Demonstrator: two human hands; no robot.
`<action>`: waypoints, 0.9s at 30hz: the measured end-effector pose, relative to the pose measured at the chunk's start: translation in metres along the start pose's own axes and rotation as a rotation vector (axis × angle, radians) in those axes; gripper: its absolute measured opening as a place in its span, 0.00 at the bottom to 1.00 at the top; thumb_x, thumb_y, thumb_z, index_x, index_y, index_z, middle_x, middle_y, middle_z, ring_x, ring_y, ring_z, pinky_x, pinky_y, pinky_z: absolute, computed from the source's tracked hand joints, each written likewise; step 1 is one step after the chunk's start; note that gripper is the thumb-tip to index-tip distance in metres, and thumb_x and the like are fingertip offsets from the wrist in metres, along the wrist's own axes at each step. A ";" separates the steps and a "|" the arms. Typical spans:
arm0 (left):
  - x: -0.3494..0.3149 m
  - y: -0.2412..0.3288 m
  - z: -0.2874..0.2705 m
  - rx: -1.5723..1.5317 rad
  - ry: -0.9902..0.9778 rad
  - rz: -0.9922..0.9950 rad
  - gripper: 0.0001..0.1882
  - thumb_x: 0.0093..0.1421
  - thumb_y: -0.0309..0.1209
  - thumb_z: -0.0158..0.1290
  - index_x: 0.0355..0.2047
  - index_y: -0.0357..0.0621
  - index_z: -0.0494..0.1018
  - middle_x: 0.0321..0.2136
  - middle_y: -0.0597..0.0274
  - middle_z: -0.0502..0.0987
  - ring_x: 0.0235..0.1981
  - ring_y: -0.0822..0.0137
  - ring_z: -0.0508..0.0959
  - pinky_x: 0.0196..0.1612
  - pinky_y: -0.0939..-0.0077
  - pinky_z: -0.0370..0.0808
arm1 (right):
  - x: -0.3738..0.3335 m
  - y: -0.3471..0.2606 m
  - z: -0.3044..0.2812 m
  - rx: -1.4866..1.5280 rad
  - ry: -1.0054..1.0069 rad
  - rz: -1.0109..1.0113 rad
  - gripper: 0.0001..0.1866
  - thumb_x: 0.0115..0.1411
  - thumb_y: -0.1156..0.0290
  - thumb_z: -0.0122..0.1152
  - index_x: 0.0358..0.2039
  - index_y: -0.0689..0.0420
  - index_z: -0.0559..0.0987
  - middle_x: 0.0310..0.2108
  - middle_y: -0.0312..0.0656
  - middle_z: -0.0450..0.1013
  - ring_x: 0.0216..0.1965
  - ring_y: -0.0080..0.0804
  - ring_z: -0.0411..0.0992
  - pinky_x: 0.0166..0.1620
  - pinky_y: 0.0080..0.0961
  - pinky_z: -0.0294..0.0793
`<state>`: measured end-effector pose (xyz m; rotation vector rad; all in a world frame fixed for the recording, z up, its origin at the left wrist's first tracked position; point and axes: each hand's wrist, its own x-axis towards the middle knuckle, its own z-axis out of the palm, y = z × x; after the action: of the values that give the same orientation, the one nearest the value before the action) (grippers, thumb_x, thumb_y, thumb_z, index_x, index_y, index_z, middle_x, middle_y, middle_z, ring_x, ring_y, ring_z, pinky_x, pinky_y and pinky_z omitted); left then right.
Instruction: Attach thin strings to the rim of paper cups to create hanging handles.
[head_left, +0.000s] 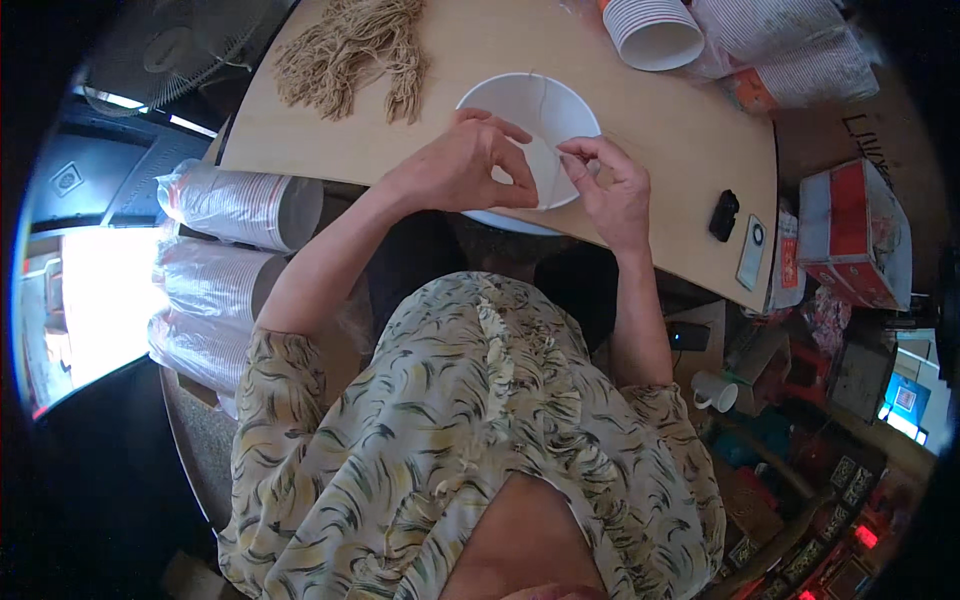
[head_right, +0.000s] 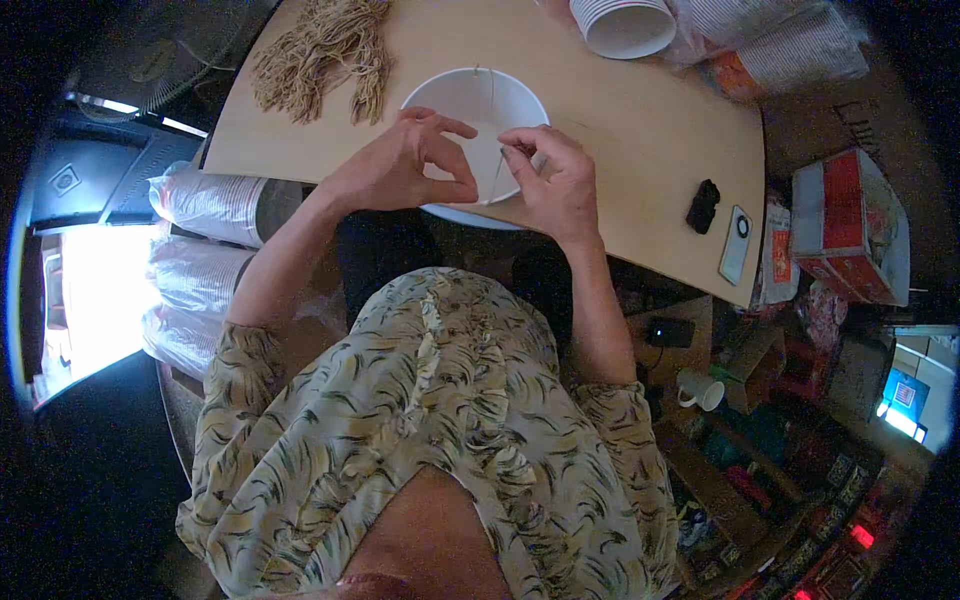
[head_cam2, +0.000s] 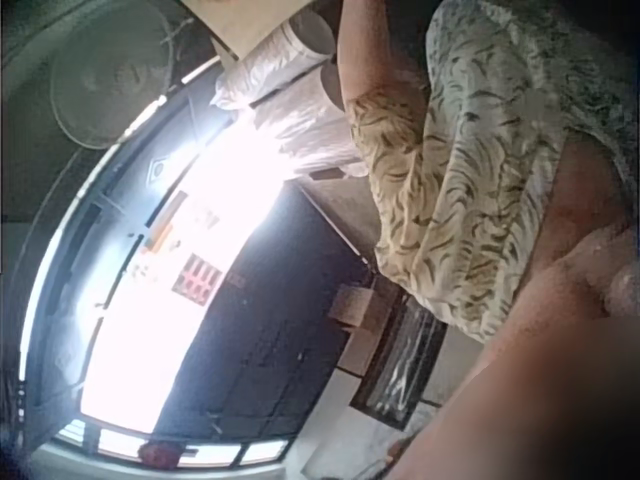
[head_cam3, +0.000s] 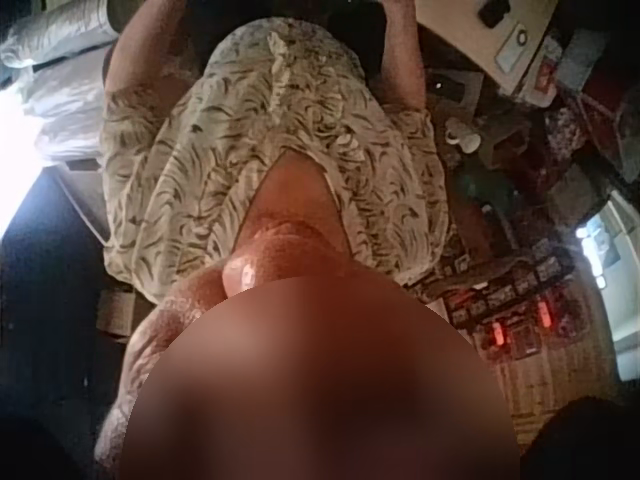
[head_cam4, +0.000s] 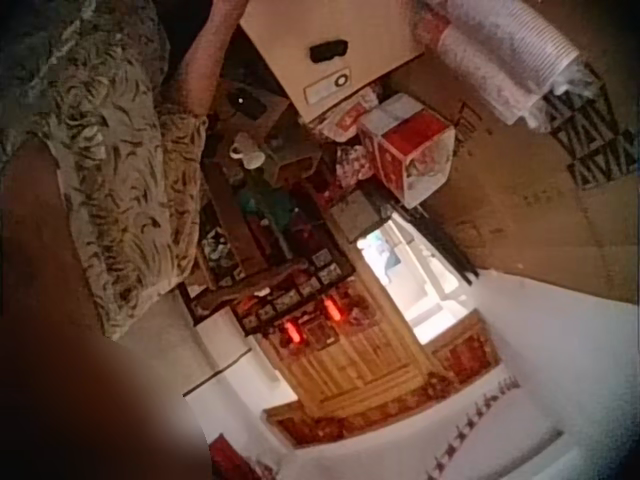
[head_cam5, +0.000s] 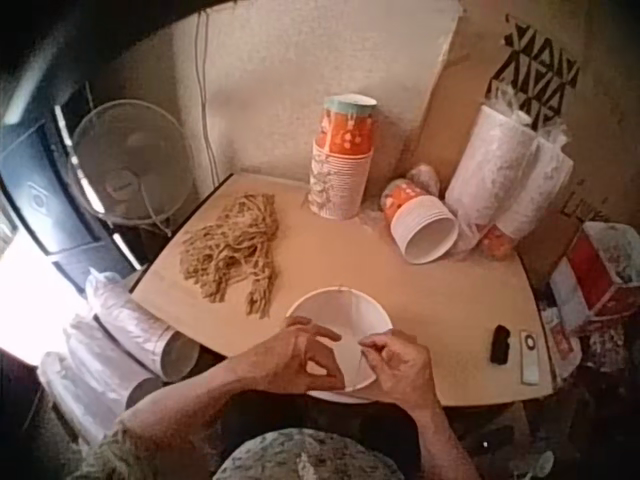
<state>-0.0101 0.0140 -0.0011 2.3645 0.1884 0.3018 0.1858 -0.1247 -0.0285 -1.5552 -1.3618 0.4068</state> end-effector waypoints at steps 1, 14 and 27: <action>0.002 -0.002 -0.001 -0.027 0.006 -0.009 0.05 0.59 0.33 0.65 0.32 0.47 0.86 0.35 0.66 0.86 0.55 0.58 0.79 0.61 0.57 0.70 | -0.002 0.001 -0.001 0.007 0.003 0.012 0.07 0.60 0.77 0.68 0.40 0.61 0.85 0.35 0.40 0.82 0.38 0.29 0.78 0.45 0.26 0.76; 0.005 0.002 0.018 -0.627 0.359 -0.177 0.17 0.78 0.41 0.44 0.45 0.39 0.72 0.38 0.59 0.83 0.43 0.71 0.80 0.50 0.75 0.76 | 0.001 -0.034 -0.019 0.040 -0.109 -0.001 0.11 0.59 0.75 0.68 0.43 0.60 0.84 0.32 0.37 0.79 0.40 0.27 0.76 0.50 0.27 0.74; -0.003 0.003 0.016 -1.318 0.029 -0.286 0.14 0.76 0.38 0.48 0.47 0.38 0.74 0.30 0.66 0.78 0.41 0.68 0.83 0.53 0.73 0.77 | 0.044 -0.042 -0.002 0.056 -0.020 -0.063 0.10 0.66 0.74 0.64 0.45 0.63 0.84 0.37 0.38 0.81 0.41 0.24 0.78 0.49 0.25 0.76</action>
<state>-0.0088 0.0007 -0.0111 1.0149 0.2352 0.2103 0.1778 -0.0915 0.0215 -1.4620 -1.3994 0.4197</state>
